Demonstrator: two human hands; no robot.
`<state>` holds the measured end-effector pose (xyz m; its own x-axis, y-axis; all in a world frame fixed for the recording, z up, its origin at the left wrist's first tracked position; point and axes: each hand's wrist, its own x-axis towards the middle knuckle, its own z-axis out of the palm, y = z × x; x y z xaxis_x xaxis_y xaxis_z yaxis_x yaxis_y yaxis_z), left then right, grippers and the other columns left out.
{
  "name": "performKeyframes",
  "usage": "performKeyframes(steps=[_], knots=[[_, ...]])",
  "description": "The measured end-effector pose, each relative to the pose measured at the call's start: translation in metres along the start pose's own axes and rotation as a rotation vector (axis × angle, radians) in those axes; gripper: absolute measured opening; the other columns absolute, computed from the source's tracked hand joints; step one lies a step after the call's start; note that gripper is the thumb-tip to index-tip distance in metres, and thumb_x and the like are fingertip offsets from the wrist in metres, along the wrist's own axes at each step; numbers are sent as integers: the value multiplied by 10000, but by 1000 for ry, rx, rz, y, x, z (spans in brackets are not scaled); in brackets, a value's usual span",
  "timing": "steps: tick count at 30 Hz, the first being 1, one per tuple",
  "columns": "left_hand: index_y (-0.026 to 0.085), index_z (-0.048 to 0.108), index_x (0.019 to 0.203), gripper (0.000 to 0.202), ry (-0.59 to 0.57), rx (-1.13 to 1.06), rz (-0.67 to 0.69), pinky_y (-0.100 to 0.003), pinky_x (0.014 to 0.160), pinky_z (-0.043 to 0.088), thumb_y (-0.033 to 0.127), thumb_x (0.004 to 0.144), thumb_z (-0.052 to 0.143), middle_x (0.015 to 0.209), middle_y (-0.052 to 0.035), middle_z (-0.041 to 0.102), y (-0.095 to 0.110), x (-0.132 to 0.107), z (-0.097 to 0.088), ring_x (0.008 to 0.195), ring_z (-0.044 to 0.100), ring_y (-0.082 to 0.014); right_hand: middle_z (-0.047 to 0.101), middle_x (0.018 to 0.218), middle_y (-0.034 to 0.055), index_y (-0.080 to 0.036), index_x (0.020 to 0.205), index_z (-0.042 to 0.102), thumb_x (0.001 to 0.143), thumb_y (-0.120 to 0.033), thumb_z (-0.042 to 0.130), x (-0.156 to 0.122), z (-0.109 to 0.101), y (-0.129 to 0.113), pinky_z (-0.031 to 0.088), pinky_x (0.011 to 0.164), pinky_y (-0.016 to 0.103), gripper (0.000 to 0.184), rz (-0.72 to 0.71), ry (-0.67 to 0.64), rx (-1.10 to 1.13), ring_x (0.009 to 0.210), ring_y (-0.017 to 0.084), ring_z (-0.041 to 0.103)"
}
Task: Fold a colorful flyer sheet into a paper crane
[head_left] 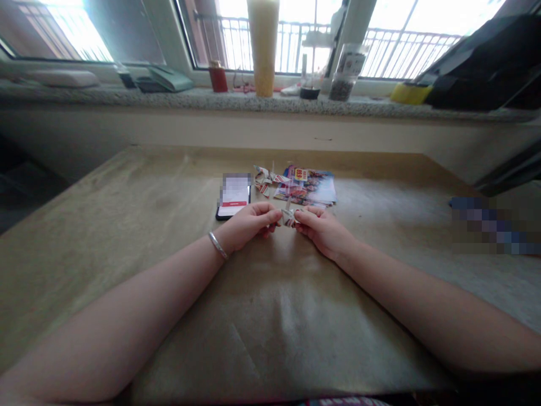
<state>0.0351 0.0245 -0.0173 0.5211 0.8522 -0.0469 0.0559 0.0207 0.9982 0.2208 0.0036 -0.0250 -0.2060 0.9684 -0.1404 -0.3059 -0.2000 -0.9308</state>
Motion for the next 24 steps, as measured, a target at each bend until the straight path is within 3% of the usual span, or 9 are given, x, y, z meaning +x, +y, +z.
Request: performKeyframes(steps=[11,24], knots=[[140,536,684,403,-9,-74,-7,-172,456,340,504,690,709,614,24,535,1,0,1,484,446,-53,620,625,-38,-171,606,580,440,-389,878,0,1,-4,430,568,191,405,57,0,76,580,66,546],[143,533,693,414,-15,-66,-6,-174,465,351,522,696,698,668,12,548,3,1,0,516,442,-55,533,565,-57,-167,615,596,500,-383,860,3,-1,-2,323,483,174,360,-4,-53,83,504,39,411]])
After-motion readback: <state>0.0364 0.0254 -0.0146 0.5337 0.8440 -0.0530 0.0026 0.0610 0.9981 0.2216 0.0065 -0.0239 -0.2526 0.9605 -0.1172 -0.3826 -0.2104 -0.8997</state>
